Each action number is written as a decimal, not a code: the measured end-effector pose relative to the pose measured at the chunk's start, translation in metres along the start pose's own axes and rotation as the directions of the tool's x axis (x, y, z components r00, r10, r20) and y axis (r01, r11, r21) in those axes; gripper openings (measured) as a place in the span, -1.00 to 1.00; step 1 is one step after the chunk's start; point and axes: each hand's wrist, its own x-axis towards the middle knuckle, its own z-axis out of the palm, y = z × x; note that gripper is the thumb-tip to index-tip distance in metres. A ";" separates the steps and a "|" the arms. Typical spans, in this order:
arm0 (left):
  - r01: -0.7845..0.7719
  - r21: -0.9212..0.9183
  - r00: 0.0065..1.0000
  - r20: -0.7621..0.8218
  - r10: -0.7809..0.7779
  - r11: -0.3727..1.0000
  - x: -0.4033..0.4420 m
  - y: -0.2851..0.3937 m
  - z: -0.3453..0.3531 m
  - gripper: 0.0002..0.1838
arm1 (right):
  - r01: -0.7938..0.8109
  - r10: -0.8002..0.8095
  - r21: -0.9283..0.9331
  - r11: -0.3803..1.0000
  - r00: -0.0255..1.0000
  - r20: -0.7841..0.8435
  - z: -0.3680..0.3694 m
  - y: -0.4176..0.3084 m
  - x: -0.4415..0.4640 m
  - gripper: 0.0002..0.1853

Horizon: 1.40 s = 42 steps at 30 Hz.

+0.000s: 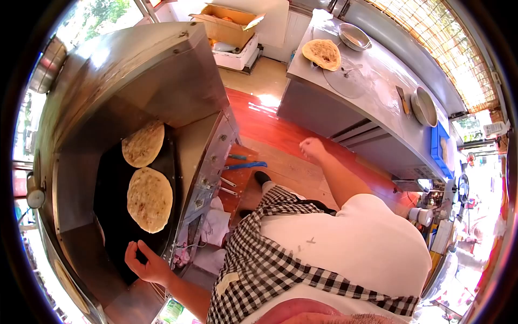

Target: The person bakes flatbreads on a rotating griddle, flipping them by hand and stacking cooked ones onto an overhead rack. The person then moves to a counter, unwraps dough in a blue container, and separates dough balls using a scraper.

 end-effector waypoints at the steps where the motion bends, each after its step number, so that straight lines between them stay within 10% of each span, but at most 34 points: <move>1: -0.005 0.009 1.000 0.021 0.005 1.000 -0.001 0.003 0.004 -0.87 | 0.080 -0.079 0.006 0.997 0.996 -0.052 -0.015 -0.010 0.008 -0.83; 9: 0.005 0.051 0.997 0.074 -0.009 0.999 0.007 0.061 0.033 -0.85 | 0.347 -0.457 -0.299 0.889 0.714 -0.531 -0.117 -0.153 0.101 -0.70; 19: -0.041 0.175 0.991 0.132 0.018 0.984 0.011 0.112 0.043 -0.88 | -0.073 -0.393 -0.716 0.694 0.795 -0.462 -0.141 -0.249 0.180 -0.35; 30: 0.020 0.256 0.990 0.127 -0.054 0.967 0.011 0.122 0.042 -0.88 | -0.146 -0.438 -0.859 0.491 0.811 -0.389 -0.150 -0.232 0.235 -0.52; 34: 0.001 0.252 0.988 0.148 -0.040 0.968 0.014 0.117 0.048 -0.88 | -0.113 -0.429 -0.810 0.575 0.801 -0.417 -0.166 -0.233 0.250 -0.60; 42: 0.017 0.210 0.986 0.157 -0.051 0.977 0.016 0.114 0.058 -0.88 | -0.068 -0.511 -0.599 0.798 0.451 -0.732 -0.244 -0.273 0.225 -0.67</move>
